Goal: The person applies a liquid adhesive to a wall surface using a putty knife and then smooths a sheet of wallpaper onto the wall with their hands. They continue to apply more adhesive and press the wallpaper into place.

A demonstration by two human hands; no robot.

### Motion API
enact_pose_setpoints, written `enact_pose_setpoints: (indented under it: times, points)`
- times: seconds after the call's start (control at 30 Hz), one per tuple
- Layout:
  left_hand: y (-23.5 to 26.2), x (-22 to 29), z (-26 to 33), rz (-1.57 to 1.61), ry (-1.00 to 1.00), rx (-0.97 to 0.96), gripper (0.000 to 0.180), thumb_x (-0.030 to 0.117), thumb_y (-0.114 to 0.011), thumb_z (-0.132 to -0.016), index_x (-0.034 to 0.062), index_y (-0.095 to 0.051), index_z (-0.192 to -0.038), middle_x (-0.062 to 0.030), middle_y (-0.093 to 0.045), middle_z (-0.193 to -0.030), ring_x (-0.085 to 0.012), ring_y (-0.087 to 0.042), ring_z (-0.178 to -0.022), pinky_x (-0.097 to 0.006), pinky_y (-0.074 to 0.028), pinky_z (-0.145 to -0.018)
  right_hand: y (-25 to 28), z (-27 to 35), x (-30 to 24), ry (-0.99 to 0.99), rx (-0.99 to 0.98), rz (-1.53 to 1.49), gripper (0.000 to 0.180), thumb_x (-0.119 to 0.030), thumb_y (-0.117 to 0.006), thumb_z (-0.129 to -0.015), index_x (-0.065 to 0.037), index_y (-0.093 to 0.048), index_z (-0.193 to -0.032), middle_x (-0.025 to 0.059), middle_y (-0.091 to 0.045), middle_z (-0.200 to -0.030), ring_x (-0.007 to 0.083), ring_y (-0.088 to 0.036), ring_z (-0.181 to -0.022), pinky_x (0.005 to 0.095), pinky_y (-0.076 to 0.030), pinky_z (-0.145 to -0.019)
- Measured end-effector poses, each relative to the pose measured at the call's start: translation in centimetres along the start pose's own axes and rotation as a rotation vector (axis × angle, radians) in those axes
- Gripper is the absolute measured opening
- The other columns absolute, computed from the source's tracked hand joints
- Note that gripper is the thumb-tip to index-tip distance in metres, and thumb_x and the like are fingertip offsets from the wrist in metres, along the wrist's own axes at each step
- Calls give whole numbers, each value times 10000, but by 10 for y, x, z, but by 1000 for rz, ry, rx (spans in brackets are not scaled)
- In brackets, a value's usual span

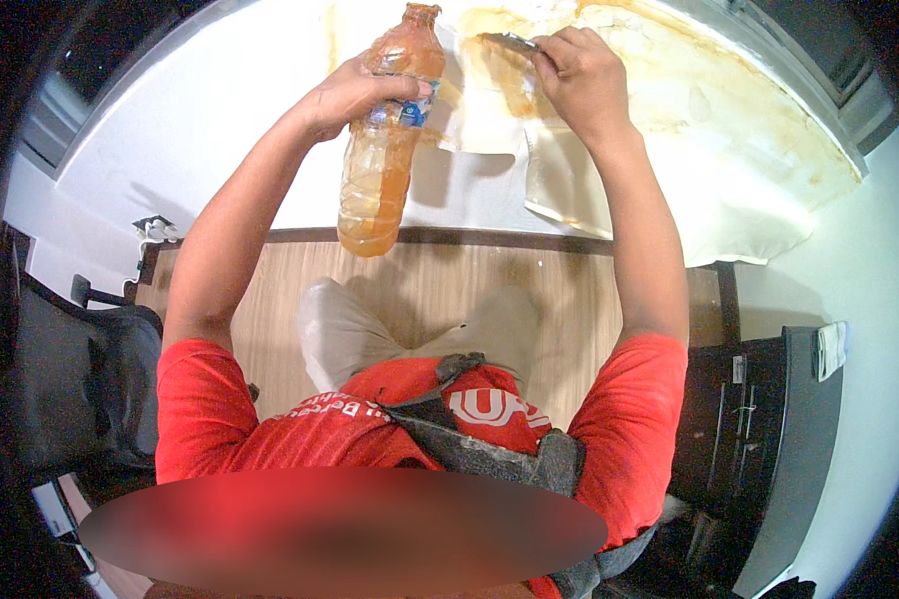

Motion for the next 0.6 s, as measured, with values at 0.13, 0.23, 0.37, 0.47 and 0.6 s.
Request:
enact_pose_setpoints:
  times: [0.13, 0.23, 0.37, 0.47, 0.6]
  points:
    - [0, -7, 8, -28, -23, 28, 646, 380, -841, -778, 17, -647, -1275, -135, -710, -1082, -226, -695, -999, -390, -573, -916, -23, 28, 0, -237, -162, -18, 201, -205, -825, -826, -47, -800, -948, 124, -732, -849, 300, -697, -765, 389, -564, -713]
    - [-2, -4, 12, 8, -46, 12, 632, 375, -838, -786, 12, -649, -1268, -125, -712, -1076, -215, -691, -984, -379, -568, -912, -37, 53, 9, -412, -197, -71, 255, -237, -858, -826, -15, -801, -938, 122, -733, -777, 218, -684, -659, 318, -535, -631]
    - [-2, -1, 15, 9, -58, 37, 599, 358, -833, -794, 14, -659, -1252, -113, -715, -1073, -207, -685, -987, -368, -562, -907, -56, 80, 17, -707, -271, -189, 356, -319, -861, -808, -9, -805, -974, 178, -760, -843, 279, -730, -731, 365, -572, -712]
    - [-2, -2, 14, 30, -39, 3, 586, 350, -831, -797, 21, -658, -1250, -107, -713, -1083, -202, -680, -1002, -363, -558, -907, -67, 89, 22, -713, -308, -151, 393, -333, -871, -801, 0, -801, -997, 190, -761, -832, 271, -739, -728, 360, -578, -719]
    - [-1, 1, 16, 46, -35, 12, 592, 346, -828, -799, 25, -650, -1263, -106, -712, -1097, -199, -677, -1006, -363, -552, -921, -76, 86, 16, -718, -375, -160, 367, -310, -884, -806, 10, -797, -962, 147, -738, -750, 211, -661, -625, 336, -539, -642]
Point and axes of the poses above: each hand's wrist, its own z-axis away from the middle knuckle, its own y-axis out of the back of the hand, x = y × z, the point moved 4 cm from there along -z, towards the middle knuckle
